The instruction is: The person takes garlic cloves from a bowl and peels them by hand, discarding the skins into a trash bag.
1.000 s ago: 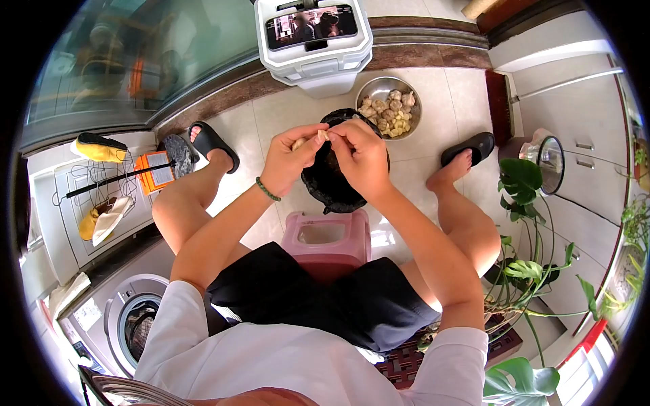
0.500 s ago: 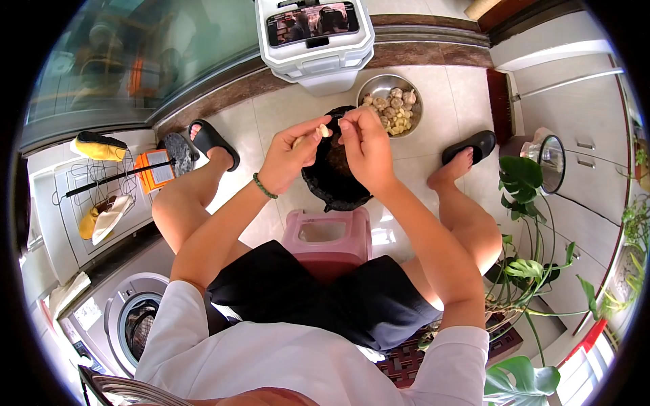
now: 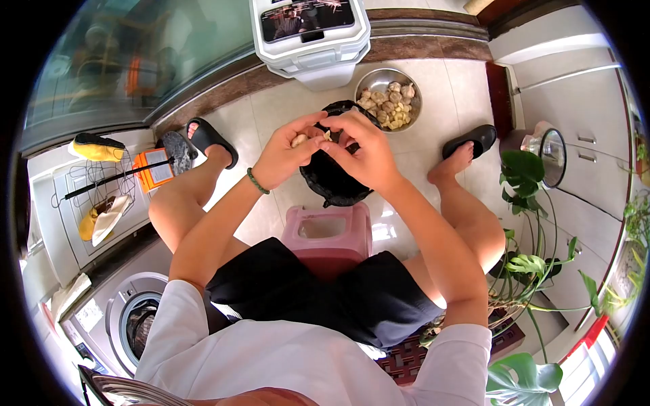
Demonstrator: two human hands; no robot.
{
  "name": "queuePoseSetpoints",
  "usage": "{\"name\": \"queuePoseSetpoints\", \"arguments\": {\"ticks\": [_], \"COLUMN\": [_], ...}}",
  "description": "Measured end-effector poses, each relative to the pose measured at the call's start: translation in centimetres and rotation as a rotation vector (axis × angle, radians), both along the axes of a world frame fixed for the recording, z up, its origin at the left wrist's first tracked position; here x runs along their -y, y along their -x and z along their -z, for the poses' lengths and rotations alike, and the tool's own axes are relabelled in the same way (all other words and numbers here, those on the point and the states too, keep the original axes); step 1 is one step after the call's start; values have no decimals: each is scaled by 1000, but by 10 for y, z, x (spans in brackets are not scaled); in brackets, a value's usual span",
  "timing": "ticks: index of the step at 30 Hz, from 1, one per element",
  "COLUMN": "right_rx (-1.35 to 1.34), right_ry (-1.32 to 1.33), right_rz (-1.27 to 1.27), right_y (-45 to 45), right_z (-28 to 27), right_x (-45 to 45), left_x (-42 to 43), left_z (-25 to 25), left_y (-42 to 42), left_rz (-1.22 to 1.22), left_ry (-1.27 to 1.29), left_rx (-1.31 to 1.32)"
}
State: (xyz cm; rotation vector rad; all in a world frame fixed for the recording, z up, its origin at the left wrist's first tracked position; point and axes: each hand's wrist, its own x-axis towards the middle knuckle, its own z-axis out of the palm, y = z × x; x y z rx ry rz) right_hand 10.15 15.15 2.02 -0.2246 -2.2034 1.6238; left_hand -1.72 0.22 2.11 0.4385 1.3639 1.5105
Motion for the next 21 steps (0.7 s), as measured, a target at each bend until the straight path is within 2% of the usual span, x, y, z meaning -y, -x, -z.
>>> {"name": "queuePoseSetpoints", "arguments": {"ticks": [1,3,4,6,7,13,15,19,21], "right_rx": [3,-13,-13,36,37,121,231,234,245], "right_ry": [2,280,280,502,502,631,889,914,688], "right_rz": [3,-36,-36,-77,-76,30,126,171,216], "right_y": [-1,-2,-3,-5,-6,-8,-9,-9,-6], "right_z": [6,14,15,14,13,18,21,28,25], "right_x": [1,3,2,0,1,15,19,26,27], "left_x": [1,3,4,4,5,1,0,-1,0], "left_z": [0,2,3,2,1,8,14,22,21], "left_y": [0,5,7,6,6,-7,-11,-15,-16], "left_rz": [1,46,89,98,107,-18,-38,-82,-97], "left_ry": [8,-2,-12,-28,-44,-4,5,94,103], "left_rx": [92,163,233,320,407,404,377,288,375]}}
